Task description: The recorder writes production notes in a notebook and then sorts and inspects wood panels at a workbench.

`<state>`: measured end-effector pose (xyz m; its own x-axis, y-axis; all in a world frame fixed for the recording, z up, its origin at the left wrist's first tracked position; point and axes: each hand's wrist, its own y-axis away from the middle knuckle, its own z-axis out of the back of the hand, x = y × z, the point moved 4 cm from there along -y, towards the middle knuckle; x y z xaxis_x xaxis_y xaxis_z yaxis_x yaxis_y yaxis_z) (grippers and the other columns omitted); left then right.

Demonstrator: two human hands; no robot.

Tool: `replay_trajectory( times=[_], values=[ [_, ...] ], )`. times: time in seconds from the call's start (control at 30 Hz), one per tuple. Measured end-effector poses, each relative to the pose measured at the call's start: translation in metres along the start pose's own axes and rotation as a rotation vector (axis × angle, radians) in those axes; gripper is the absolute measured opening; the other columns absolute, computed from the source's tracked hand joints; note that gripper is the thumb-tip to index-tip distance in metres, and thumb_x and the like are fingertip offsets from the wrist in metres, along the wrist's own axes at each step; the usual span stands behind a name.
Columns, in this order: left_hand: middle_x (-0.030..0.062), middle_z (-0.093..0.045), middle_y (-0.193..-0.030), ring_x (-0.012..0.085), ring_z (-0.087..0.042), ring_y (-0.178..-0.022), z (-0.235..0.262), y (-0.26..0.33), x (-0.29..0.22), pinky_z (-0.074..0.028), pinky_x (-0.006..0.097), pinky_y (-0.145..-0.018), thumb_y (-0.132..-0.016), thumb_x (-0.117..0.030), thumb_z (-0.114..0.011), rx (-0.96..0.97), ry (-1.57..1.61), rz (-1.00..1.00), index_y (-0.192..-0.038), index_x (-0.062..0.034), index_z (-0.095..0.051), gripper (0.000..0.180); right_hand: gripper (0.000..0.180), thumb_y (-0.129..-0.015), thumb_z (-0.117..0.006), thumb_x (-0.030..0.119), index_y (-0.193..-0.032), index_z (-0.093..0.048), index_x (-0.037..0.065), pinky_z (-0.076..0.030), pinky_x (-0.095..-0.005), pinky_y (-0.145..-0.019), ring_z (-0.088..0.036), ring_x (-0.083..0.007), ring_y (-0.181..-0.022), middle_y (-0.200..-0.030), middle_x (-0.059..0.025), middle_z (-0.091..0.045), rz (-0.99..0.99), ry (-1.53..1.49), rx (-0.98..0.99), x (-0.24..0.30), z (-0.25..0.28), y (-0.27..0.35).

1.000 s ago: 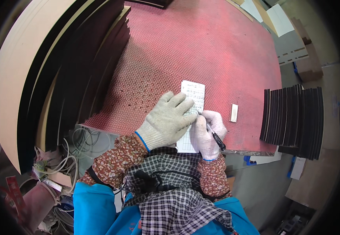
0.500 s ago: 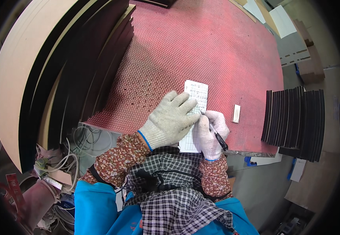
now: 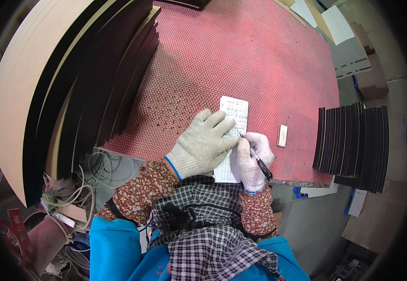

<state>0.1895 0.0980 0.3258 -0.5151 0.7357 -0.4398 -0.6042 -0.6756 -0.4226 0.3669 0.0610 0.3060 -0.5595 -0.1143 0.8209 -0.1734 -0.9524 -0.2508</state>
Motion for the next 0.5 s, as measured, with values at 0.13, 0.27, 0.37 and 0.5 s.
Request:
replay_trajectory(
  times=[0.13,0.27,0.37,0.5],
  values=[
    [0.0088,-0.064,-0.124,0.0293,-0.057,-0.123,0.0007,-0.0019,-0.0005,-0.045,0.048,-0.105,-0.084,-0.023,-0.073,0.018,-0.003,0.0,-0.121,-0.0133,-0.076,0.038,0.017,-0.101,-0.071,0.015,-0.108,-0.069,0.0,-0.06,-0.0354,-0.063,-0.076,-0.0213,-0.068,-0.078,-0.0131,-0.074,0.007,0.002,-0.008,0.002,0.001,-0.0002],
    [0.0089,-0.064,-0.126,0.0296,-0.057,-0.124,-0.0007,-0.0015,-0.0002,-0.045,0.048,-0.105,-0.085,-0.024,-0.073,0.05,-0.002,0.013,-0.121,-0.0137,-0.076,0.037,0.018,-0.101,-0.071,0.016,-0.108,-0.069,0.0,-0.06,-0.0354,-0.063,-0.076,-0.0216,-0.069,-0.078,-0.0134,-0.074,-0.013,-0.014,-0.002,0.0012,0.001,0.0],
    [0.0087,-0.064,-0.128,0.0297,-0.057,-0.126,-0.001,-0.0014,-0.0005,-0.044,0.049,-0.106,-0.085,-0.024,-0.074,0.045,-0.012,0.013,-0.12,-0.0141,-0.076,0.037,0.018,-0.101,-0.071,0.016,-0.108,-0.069,0.0,-0.06,-0.0355,-0.063,-0.076,-0.0217,-0.069,-0.078,-0.0134,-0.074,-0.017,-0.02,-0.002,0.0001,0.0005,0.0001],
    [0.0084,-0.064,-0.129,0.0299,-0.057,-0.127,-0.0008,-0.0015,-0.0008,-0.044,0.05,-0.108,-0.085,-0.025,-0.074,0.051,-0.024,0.013,-0.12,-0.0149,-0.076,0.036,0.017,-0.101,-0.071,0.016,-0.108,-0.069,0.0,-0.06,-0.0356,-0.063,-0.077,-0.0219,-0.069,-0.078,-0.0137,-0.075,0.011,0.003,-0.01,0.0005,0.0006,-0.0002]
  ],
)
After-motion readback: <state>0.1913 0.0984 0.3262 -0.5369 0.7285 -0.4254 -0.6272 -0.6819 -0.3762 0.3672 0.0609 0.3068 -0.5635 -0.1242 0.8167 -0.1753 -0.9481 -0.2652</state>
